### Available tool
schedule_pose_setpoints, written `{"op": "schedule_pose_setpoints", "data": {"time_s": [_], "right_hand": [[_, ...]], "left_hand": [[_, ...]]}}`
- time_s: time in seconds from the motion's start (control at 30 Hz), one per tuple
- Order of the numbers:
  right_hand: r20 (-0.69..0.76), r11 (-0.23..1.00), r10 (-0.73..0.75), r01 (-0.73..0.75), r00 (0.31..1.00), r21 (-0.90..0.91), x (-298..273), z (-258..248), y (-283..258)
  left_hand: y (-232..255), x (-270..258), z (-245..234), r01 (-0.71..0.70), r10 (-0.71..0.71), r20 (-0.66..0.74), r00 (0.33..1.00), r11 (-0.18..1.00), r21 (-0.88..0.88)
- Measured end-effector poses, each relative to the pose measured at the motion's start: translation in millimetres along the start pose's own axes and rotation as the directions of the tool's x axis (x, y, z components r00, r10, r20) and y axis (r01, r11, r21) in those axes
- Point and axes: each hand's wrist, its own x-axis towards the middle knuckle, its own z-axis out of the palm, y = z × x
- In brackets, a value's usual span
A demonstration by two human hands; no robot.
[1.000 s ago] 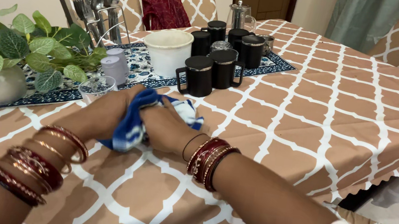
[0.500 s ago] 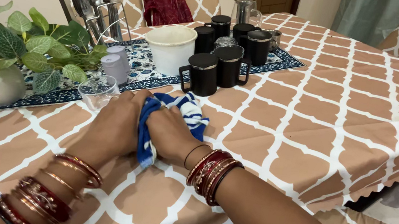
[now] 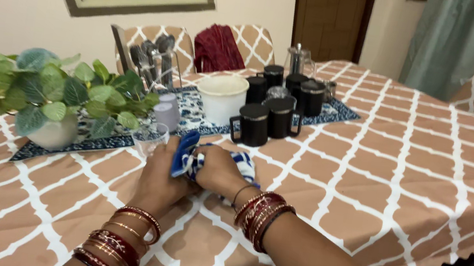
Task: The person wipes the dining table surface with a blue and white cloth, then wipes a clear glass tumbler. The person also moves a white bowl to a nearby shelf. The table is set with black mugs, a utensil holder, and a potted plant.
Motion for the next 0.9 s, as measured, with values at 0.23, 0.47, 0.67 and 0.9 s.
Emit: {"op": "schedule_pose_setpoints", "data": {"time_s": [0.23, 0.47, 0.67, 0.9], "right_hand": [[0.078, 0.902, -0.155, 0.173, 0.985, -0.396, -16.3, -21.7, -40.0], [0.045, 0.796, -0.165, 0.16, 0.985, -0.584, -18.6, -37.7, -30.7], [0.525, 0.944, -0.179, 0.295, 0.832, -0.147, 3.7, -55.9, -10.6], [0.122, 0.983, -0.164, 0.173, 0.979, -0.058, 66.0, -189.4, -65.0]], "left_hand": [[-11.4, 18.7, -13.9, 0.122, -0.12, 0.085, 0.989, 0.992, -0.021], [4.4, 46.0, -78.7, 0.236, -0.259, 0.09, 0.962, 0.949, 0.211], [41.5, 91.4, -102.7, 0.326, -0.321, 0.075, 0.944, 0.942, -0.073], [115.6, 148.3, -84.8, 0.185, -0.195, 0.008, 0.981, 0.915, -0.358]]}}
